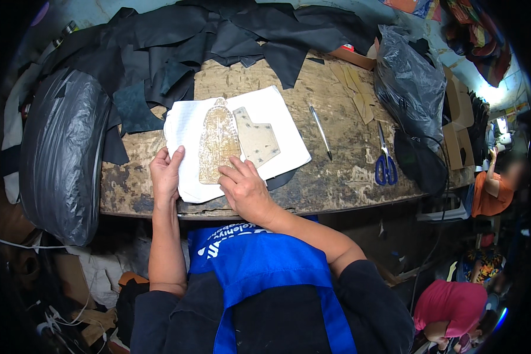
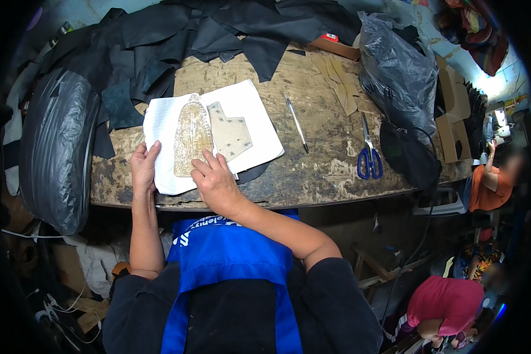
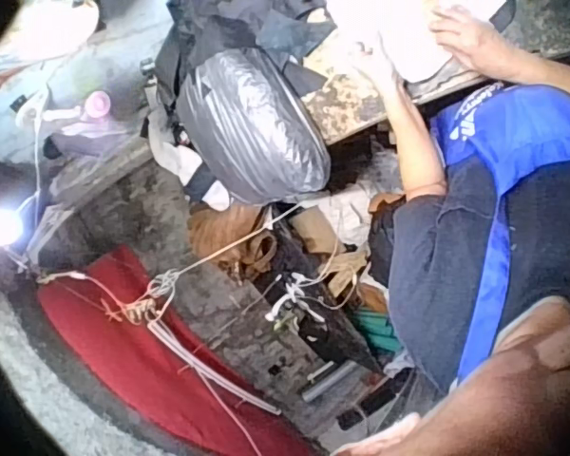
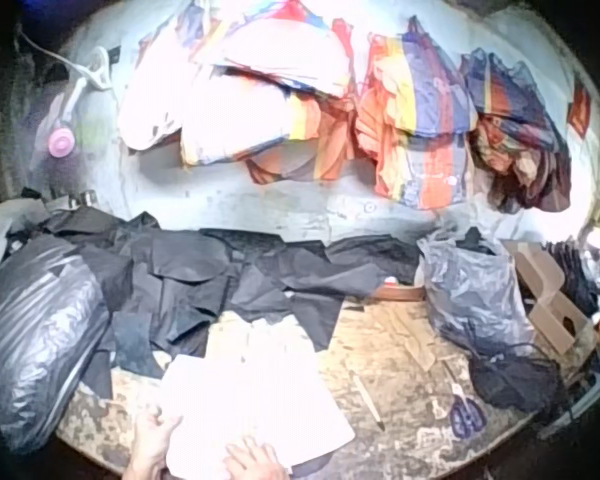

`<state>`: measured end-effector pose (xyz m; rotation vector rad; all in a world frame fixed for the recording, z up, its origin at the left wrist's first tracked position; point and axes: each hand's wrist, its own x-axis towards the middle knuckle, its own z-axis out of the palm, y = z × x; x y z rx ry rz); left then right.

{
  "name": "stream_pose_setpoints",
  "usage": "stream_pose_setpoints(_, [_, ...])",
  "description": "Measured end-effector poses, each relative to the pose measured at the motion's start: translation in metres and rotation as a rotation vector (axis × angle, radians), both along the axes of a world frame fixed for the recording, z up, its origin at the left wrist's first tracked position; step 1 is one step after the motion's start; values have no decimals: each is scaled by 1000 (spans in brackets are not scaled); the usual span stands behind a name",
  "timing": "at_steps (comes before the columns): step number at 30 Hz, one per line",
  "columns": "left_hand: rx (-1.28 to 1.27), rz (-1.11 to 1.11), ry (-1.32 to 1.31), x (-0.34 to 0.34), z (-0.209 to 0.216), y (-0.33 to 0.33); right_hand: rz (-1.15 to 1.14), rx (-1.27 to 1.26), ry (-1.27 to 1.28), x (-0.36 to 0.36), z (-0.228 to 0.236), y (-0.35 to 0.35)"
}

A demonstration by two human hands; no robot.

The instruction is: The person places cardboard templates on black fabric and traces their outlines with a pen. They consult a notebook containing additional patterns, then continue tracing multiple shapes onto the fabric.

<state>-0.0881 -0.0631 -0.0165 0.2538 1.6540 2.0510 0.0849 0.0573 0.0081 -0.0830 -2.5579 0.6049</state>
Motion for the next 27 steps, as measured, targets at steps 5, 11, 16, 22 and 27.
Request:
stream_pose_setpoints(5, [109,-73,-139,3,13,-1,29,-119,39,1,-1,2])
stream_pose_setpoints(11, [350,-210,-190,12,45,10,-196,-373,104,15,10,25])
stream_pose_setpoints(16, [260,-162,-165,17,56,40,-129,-976,183,16,6,44])
stream_pose_setpoints(22, [336,-117,-272,34,47,76,-45,-1273,311,22,5,66])
stream_pose_setpoints(27, [313,-95,-324,28,39,66,-130,-1259,361,26,4,73])
